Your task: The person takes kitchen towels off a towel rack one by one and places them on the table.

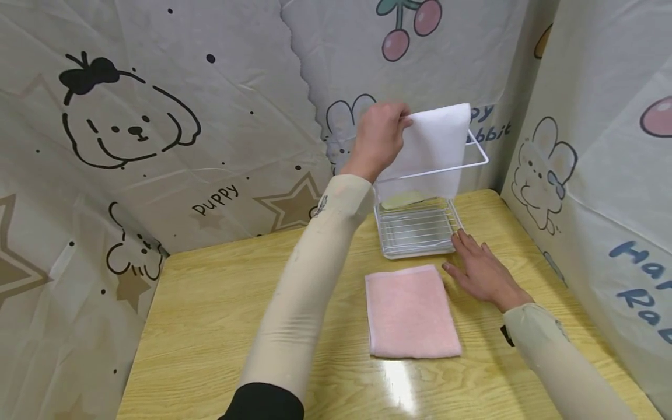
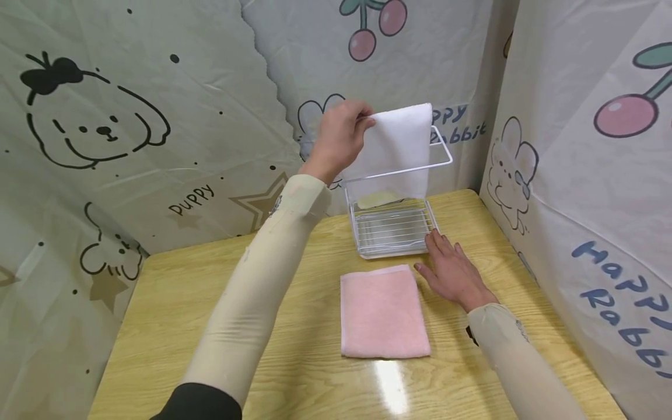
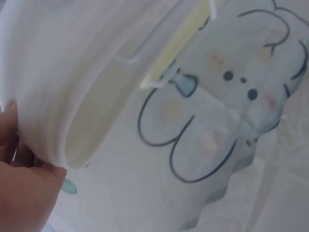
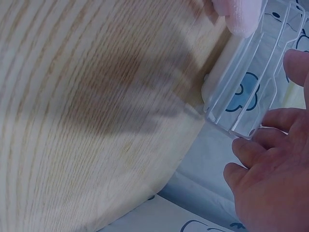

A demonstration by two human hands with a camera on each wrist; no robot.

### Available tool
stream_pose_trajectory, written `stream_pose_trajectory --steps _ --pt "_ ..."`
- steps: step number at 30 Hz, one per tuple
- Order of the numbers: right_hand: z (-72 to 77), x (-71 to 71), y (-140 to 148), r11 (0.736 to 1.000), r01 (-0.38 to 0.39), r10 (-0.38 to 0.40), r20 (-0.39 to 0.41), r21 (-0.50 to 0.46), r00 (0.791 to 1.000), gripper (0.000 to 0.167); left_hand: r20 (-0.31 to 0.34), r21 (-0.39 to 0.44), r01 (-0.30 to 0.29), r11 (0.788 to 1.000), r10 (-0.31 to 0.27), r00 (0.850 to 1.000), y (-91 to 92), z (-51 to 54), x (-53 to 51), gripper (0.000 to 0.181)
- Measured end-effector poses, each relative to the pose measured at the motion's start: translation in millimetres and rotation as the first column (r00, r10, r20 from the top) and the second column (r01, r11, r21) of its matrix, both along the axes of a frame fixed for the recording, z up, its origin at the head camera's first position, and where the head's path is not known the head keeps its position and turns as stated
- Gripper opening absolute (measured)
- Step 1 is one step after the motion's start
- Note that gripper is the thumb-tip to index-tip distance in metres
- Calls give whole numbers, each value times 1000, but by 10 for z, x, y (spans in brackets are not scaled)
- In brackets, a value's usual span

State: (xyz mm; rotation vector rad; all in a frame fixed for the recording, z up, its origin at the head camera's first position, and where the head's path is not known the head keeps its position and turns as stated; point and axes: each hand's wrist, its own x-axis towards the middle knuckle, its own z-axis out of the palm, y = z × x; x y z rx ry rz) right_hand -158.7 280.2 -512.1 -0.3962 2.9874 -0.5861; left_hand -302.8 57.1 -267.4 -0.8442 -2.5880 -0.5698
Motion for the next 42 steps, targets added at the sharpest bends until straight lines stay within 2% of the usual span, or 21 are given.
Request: stream_pose_trajectory --steps 5,9,19,23,28,30,34,42 --pt "-6 1 -13 1000 -1 1 -19 -9 1000 76 -34 41 12 999 -11 999 -53 133 29 19" --pt "5 13 -28 1000 -6 6 -21 -17 1000 76 -60 67 -6 998 10 998 -92 239 71 20" --pt "-16 21 -29 999 -6 5 -25 -37 1000 75 -122 147 -12 989 30 992 -185 551 240 21" --pt "-16 27 -38 999 -4 3 -14 -37 1000 76 -121 204 -13 979 38 992 -256 642 315 20" --pt "-12 22 -41 1000 -2 1 -10 -31 1000 76 -175 254 15 967 30 984 -412 691 393 17" --pt "-16 19 -41 1000 -1 1 -15 -29 1000 76 -222 280 40 959 24 975 -484 687 417 16" --pt "-19 14 -33 1000 2 -3 -19 -17 1000 76 -264 315 62 947 24 964 -616 672 496 14" --pt "6 16 -21 1000 2 -2 -20 -18 1000 75 -286 324 94 942 3 958 -867 598 694 14"
